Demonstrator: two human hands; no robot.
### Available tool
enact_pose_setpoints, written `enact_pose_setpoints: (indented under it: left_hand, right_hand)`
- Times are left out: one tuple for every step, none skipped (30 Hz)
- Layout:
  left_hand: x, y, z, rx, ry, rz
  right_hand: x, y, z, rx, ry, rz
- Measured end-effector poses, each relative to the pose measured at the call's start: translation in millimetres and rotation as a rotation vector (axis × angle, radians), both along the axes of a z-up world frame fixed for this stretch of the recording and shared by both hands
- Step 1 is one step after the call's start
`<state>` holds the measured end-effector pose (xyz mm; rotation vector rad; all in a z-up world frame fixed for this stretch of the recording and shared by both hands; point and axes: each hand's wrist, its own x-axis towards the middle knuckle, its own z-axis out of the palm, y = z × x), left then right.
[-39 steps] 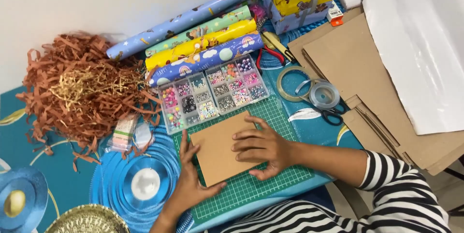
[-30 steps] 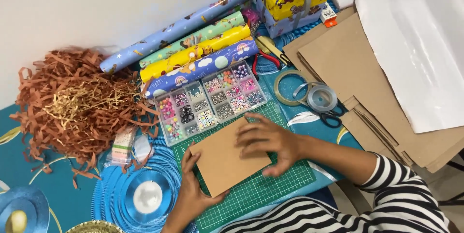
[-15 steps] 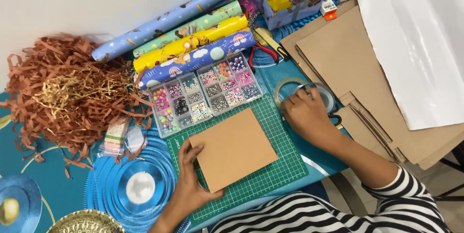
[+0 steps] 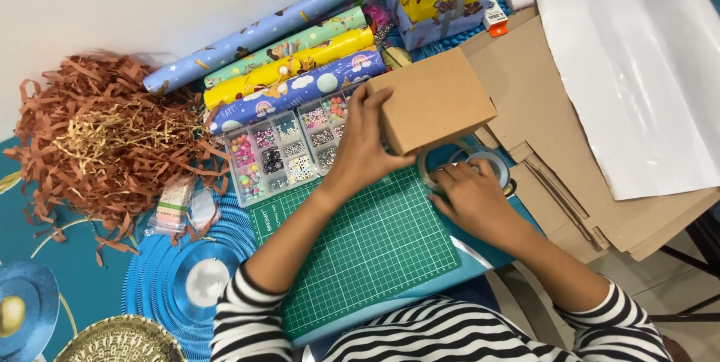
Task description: The person wraps a small rectangular box with patterned wrapping paper. They cut a piece of clear tape, fold the paper around the box, and secure the edges with tape. The wrapped box is placed on the table.
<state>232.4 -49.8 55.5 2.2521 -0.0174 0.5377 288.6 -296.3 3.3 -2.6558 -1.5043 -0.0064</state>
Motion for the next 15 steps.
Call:
enact_pose_setpoints:
  left_hand:
    - [8.0,-0.9,-2.9,0.001,-0.001,-0.001]
    - [16.1,-1.8,-5.9,0.070,0.010,0.024]
    - [24.3,-2.6,-9.1,0.140,0.020,0.050]
    - [28.5,-3.1,-9.8,0.140,0.022,0.047]
    - [32.6,-3.5,-10.6,0.163,0.034,0.059]
    - [36.5,-3.3,-11.2,0.187,0.045,0.074]
    - [39.8,-3.2,-15.0,0.187,0.046,0.074]
    - [42.4,-2.4,-18.9,0.239,0.070,0.084]
    - [44.9,-1.3,-22.8,0.292,0.094,0.094]
    - [46.0,0.8,-24.8,0.292,0.096,0.097]
    - [47.1,3.2,-26.6,0.335,0.141,0.098]
    - [48.1,5.9,-28.4,0.378,0.186,0.099]
    - [46.8,7.7,-34.1,0.378,0.188,0.101]
    - [45.8,9.7,-39.4,0.425,0.180,0.116]
    - [44.7,11.8,-44.8,0.471,0.171,0.131]
  right_hand:
    - [-1.2,-0.8,0.7,0.001,-0.001,-0.001]
    - [-2.9,-1.8,1.2,0.019,-0.001,0.003]
    - [-4.3,-2.5,1.5,0.038,-0.001,0.008]
    - [-4.1,-4.2,-2.3,0.037,0.001,0.005]
    - [-4.0,-5.8,-6.2,0.065,-0.005,0.017]
    - [-3.5,-6.5,-10.2,0.094,-0.011,0.031]
    - [-3.2,-6.7,-10.2,0.094,-0.010,0.030]
    - [-3.1,-6.1,-10.4,0.108,-0.019,0.031]
    - [-3.2,-5.3,-10.5,0.121,-0.029,0.031]
    - [-2.9,-5.9,-12.3,0.122,-0.027,0.034]
    - [-2.7,-6.3,-13.9,0.145,-0.044,0.035]
    - [-2.5,-6.3,-15.6,0.168,-0.060,0.035]
    - [-2.9,-6.2,-12.2,0.168,-0.059,0.037]
    - [-3.7,-6.0,-8.8,0.198,-0.044,0.024]
    - [-4.5,-5.7,-5.5,0.227,-0.030,0.012]
